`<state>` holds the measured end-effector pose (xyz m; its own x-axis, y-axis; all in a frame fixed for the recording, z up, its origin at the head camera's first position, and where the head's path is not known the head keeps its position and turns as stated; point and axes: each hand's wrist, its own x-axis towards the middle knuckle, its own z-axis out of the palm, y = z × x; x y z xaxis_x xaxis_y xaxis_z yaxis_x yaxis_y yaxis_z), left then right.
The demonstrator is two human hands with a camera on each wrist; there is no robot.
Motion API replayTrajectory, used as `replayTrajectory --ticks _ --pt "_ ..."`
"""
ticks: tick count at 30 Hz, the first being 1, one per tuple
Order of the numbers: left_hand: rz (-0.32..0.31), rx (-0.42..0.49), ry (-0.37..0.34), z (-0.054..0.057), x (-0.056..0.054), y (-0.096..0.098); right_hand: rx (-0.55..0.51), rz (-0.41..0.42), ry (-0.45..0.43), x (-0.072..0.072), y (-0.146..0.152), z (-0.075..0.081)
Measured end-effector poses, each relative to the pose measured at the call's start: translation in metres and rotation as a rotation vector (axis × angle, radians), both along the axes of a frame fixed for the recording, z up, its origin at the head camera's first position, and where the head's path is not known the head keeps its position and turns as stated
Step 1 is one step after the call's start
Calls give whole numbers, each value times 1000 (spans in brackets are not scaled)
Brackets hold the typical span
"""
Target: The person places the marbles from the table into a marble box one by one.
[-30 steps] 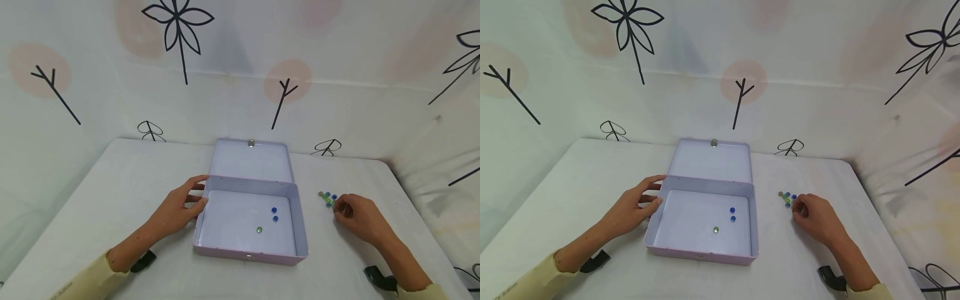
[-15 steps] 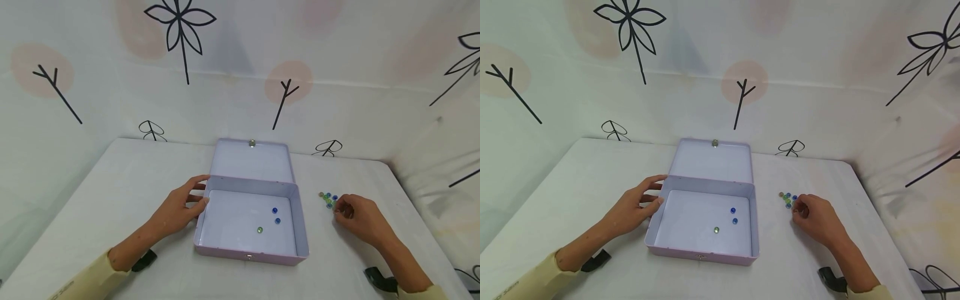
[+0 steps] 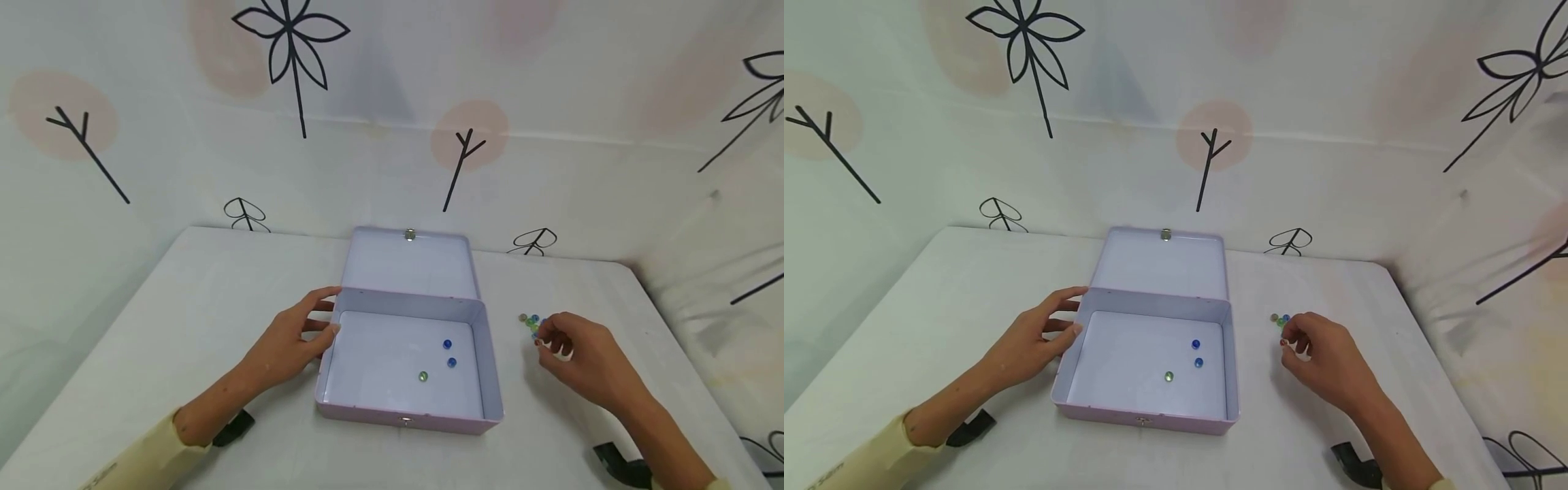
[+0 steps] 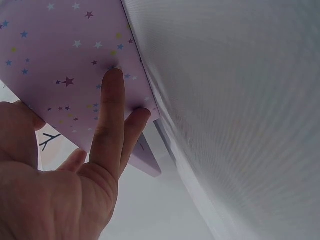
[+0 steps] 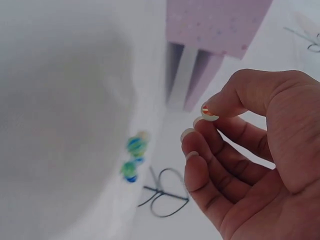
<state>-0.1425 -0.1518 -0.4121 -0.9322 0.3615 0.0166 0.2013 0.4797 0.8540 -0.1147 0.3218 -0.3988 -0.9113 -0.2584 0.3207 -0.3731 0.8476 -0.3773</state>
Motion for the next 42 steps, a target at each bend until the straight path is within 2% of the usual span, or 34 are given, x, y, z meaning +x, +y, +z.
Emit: replayTrajectory --ticks 6,19,24,31,42 --pt "-5 13 2 0 0 0 -28 67 75 10 -13 11" --pt "-9 19 4 1 1 -1 -88 181 129 30 -43 30" --pt "-8 13 8 1 0 0 -88 193 120 38 -53 35" --pt "-8 6 19 3 0 0 -98 255 88 45 -63 38" --pt "-4 3 18 1 1 -1 -107 270 54 47 -70 30"
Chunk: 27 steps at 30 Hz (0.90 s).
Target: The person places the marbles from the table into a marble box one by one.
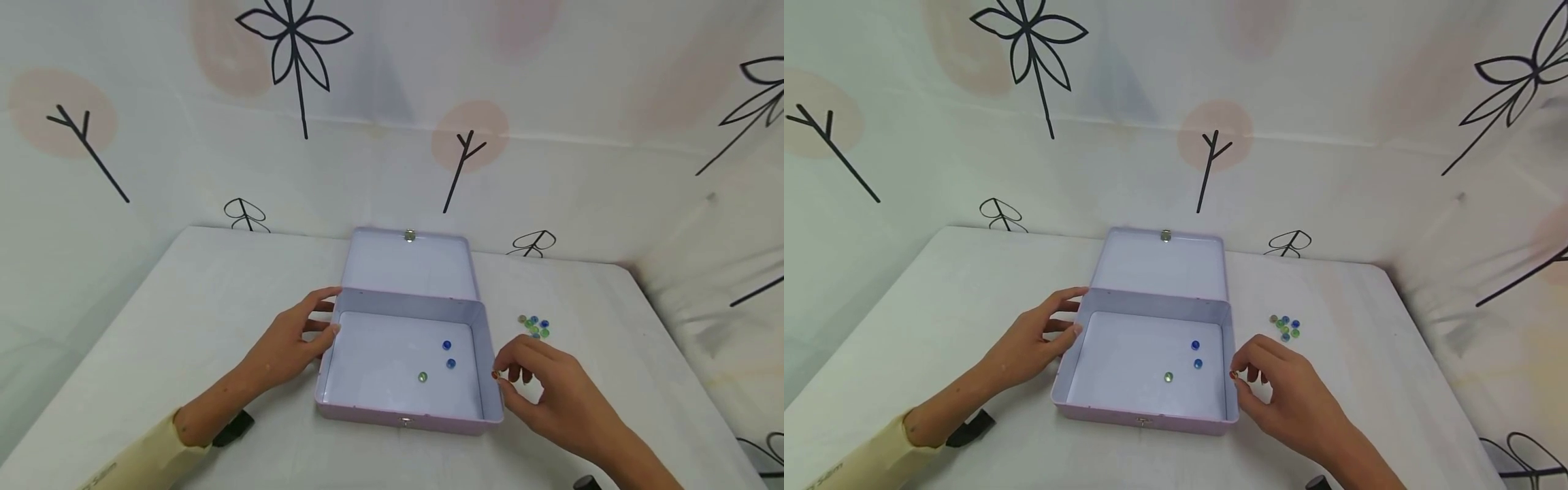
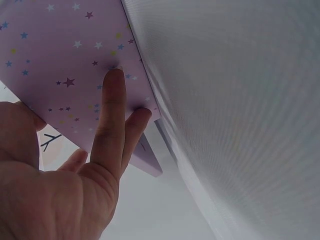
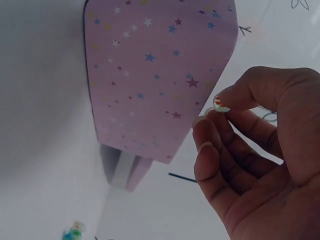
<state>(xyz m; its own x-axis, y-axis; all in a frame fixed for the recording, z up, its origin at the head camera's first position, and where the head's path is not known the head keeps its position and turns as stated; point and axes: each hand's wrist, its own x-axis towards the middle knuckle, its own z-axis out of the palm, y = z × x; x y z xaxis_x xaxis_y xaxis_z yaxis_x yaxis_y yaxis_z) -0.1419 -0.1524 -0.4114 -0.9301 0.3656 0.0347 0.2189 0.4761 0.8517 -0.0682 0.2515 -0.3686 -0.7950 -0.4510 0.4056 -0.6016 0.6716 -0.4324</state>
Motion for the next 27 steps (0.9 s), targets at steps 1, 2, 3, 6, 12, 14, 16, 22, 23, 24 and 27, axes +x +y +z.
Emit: replayTrajectory --ticks 1,2,3,6,12,14,16,22,23,24,27 --pt "1 0 0 0 0 0 3 -3 -6 0 0 -1" --pt "1 1 1 0 0 0 1 -5 -9 0 -1 -1" --pt "0 0 1 0 0 0 0 -8 -14 0 -2 -2" --pt "-2 -1 5 0 0 0 -5 -4 -23 0 -3 -3" --pt "-2 -8 9 1 0 0 2 9 -36 2 -7 -6" --pt "-4 -3 7 0 0 0 10 -9 -52 2 -9 -6" --pt "-5 1 6 0 0 0 20 -32 -73 3 -10 -7" --pt "-6 8 1 -3 0 -1 31 -64 -103 3 -12 -10" --pt "-6 8 1 -3 0 -1 30 -61 -98 3 -12 -10" --pt "-6 8 2 -4 0 -1 28 -58 -94 3 -12 -11" --pt "-6 6 5 -4 0 -1 22 -47 -76 2 -11 -12"
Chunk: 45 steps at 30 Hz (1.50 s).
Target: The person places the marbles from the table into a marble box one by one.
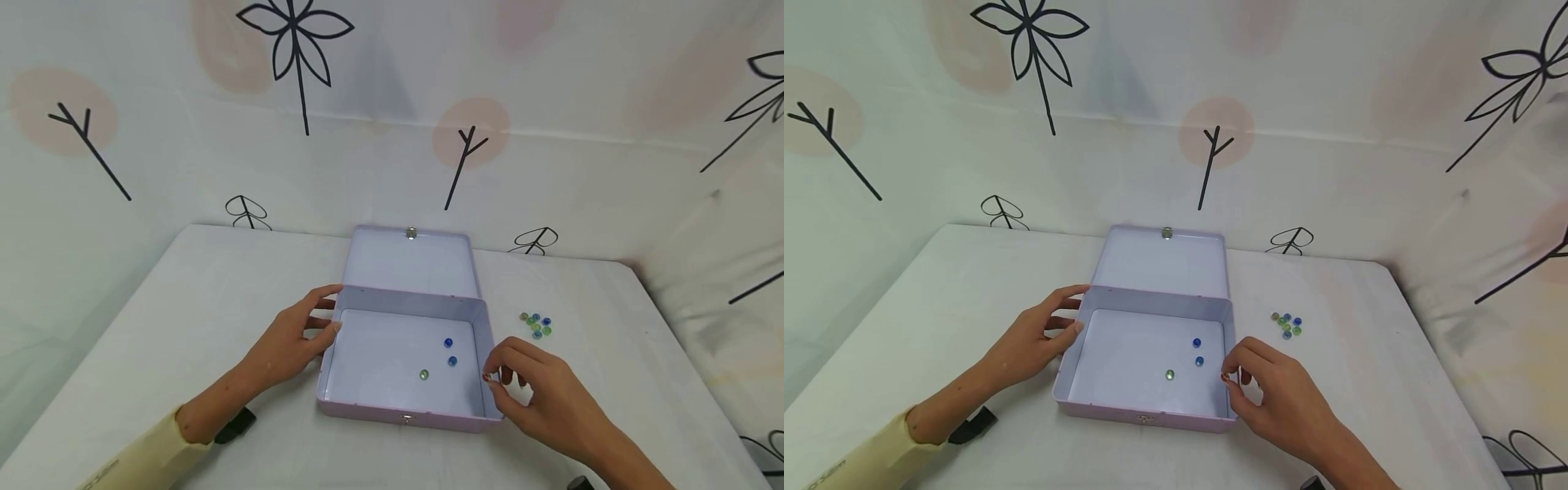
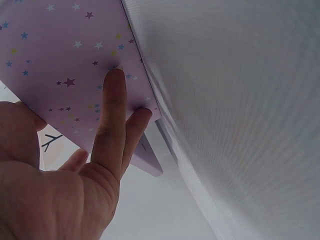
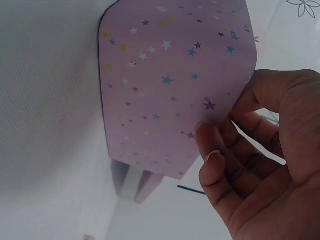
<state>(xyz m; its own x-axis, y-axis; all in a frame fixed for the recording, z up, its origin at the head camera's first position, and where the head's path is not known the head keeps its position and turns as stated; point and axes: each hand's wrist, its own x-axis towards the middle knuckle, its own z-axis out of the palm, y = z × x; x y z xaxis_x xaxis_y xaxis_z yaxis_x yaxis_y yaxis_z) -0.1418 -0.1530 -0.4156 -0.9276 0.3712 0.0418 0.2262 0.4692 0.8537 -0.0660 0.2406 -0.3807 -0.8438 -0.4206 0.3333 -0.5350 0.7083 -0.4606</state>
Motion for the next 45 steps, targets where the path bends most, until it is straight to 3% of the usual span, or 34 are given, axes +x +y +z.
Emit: replayTrajectory --ticks 11,24,45 --pt "3 0 -9 2 0 1 -32 38 79 -5 7 5" --pt "8 -14 -4 2 0 0 -47 -39 192 -28 41 -2" --pt "3 -7 -9 2 1 0 31 -210 188 -50 77 -26"
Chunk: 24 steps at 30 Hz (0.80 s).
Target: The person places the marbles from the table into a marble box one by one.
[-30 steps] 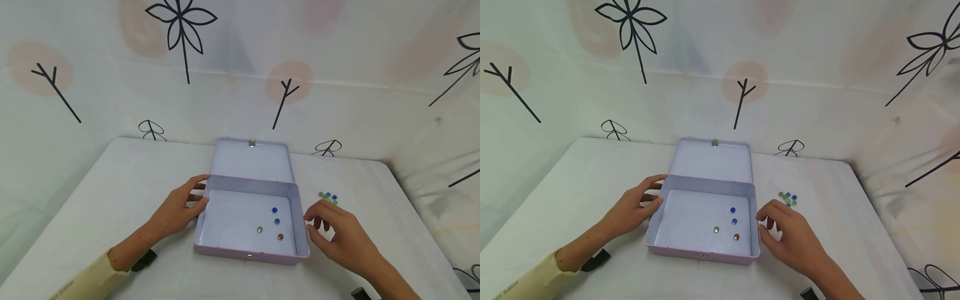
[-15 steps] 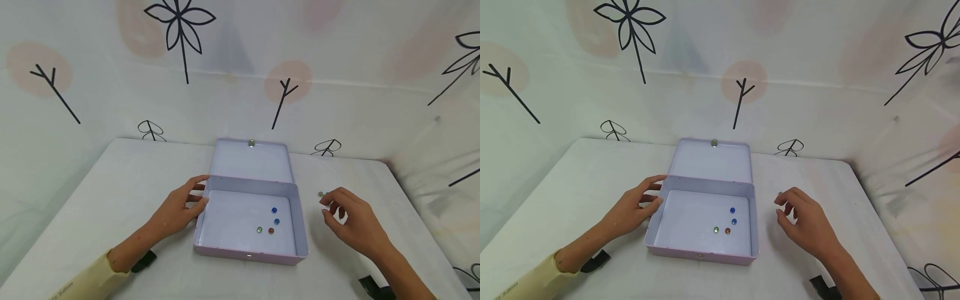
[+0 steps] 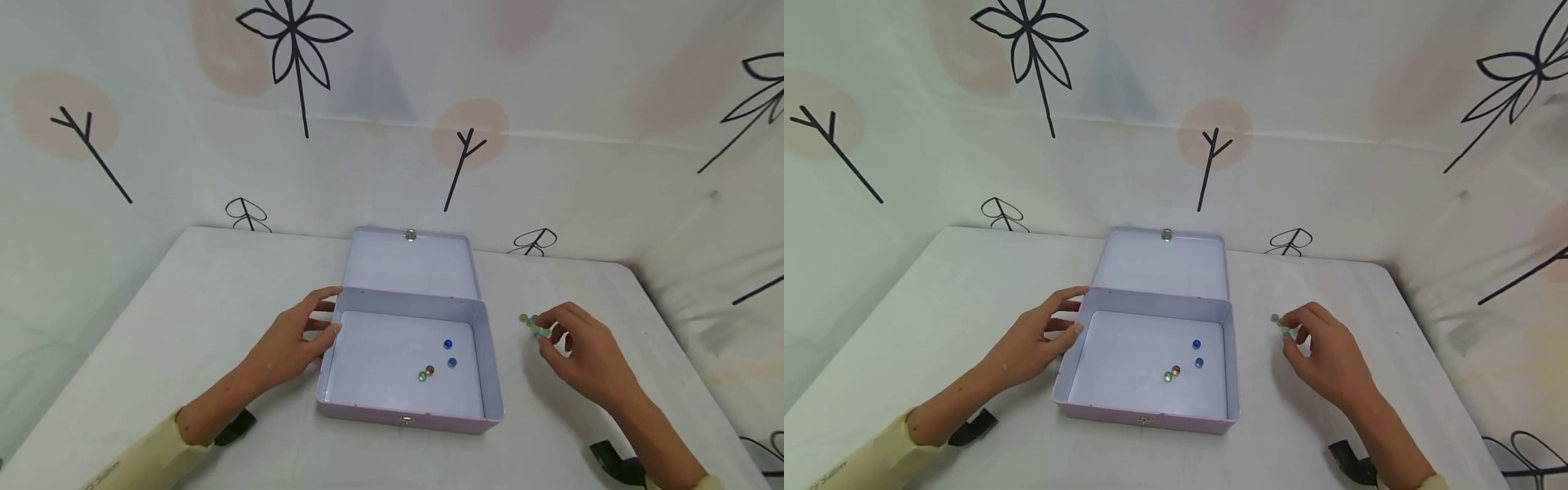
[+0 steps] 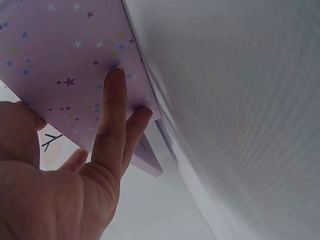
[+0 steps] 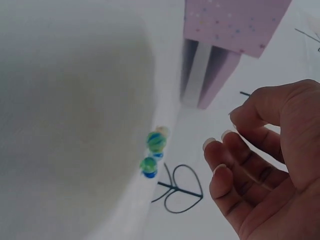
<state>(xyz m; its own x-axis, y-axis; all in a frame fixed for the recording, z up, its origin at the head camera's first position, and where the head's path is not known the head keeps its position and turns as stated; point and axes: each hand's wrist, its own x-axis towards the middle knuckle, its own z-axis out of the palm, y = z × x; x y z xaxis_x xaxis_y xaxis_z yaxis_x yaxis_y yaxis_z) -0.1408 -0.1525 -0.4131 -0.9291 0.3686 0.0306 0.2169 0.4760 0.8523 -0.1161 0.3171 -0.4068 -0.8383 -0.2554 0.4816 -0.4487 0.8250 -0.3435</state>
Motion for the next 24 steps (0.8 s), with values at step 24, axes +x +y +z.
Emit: replayTrajectory --ticks 24 --pt "-2 10 -9 0 0 1 76 -154 -150 -16 30 -22"
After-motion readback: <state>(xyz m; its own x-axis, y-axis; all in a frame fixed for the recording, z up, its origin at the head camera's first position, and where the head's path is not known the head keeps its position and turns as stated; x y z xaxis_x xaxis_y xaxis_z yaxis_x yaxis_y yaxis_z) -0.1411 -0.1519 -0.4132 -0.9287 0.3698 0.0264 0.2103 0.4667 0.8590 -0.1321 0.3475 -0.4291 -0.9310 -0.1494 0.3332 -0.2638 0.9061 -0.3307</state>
